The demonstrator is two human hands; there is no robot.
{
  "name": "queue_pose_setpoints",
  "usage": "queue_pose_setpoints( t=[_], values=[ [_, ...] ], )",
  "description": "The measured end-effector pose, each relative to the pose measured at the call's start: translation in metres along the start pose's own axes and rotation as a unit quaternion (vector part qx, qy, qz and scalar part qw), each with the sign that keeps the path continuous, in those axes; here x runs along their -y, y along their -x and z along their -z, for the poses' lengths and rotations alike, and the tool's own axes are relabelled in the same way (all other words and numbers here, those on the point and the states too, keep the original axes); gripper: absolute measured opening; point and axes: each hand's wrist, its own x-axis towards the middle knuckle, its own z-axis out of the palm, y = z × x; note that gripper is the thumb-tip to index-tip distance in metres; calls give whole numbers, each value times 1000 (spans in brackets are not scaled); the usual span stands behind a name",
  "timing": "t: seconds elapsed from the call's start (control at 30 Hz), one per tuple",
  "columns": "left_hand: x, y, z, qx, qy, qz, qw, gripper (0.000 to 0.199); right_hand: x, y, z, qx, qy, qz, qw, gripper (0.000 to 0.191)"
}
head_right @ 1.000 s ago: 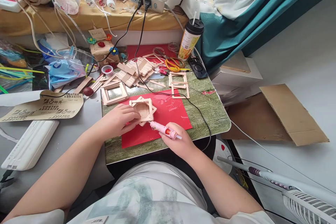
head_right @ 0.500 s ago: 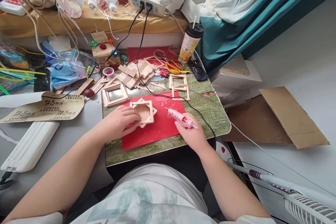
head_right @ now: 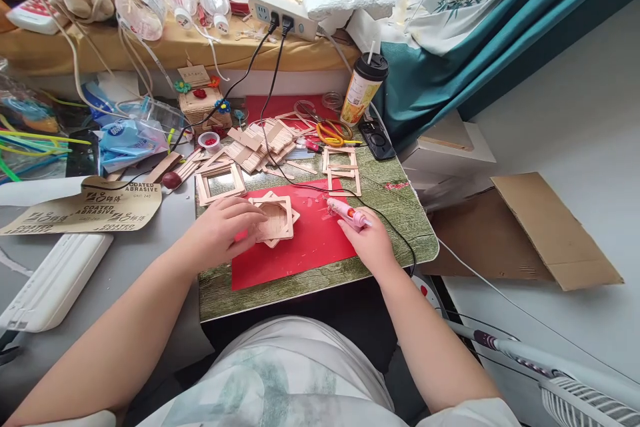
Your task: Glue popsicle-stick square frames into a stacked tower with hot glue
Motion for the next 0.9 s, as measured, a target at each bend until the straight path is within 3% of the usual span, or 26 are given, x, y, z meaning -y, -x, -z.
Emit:
queue_pose_setpoints(
  t=[0.13,0.23,0.3,0.33,0.37,0.43,0.47,0.53,0.67,0.9],
  values=[
    [8,4,3,-45,-24,56,997,25,-7,0,4,-10,4,26,1000,38],
    [13,5,4,-51,-23,82,995,28,-9,15,10,-138,21,88,986,58],
    [13,5,2,-44,-13,88,995,31,-3,29,13,-243,57,185,951,53],
    [12,4,1,-39,-6,89,995,34,2,36,12,-257,79,248,931,51],
    [11,4,-1,-34,1,90,995,38,9,41,9,-225,102,312,917,50],
    [9,3,-5,-22,12,89,996,48,26,48,-4,-79,137,408,899,53],
    [9,3,-7,-16,15,88,996,54,35,48,-13,-15,138,439,888,55],
    [7,3,-11,-2,18,87,996,63,48,45,-33,42,126,451,882,55],
    [8,2,-14,28,20,88,996,67,55,33,-59,69,95,429,896,50],
    [10,2,-18,52,-2,101,994,70,48,27,-66,80,63,421,901,45]
  ],
)
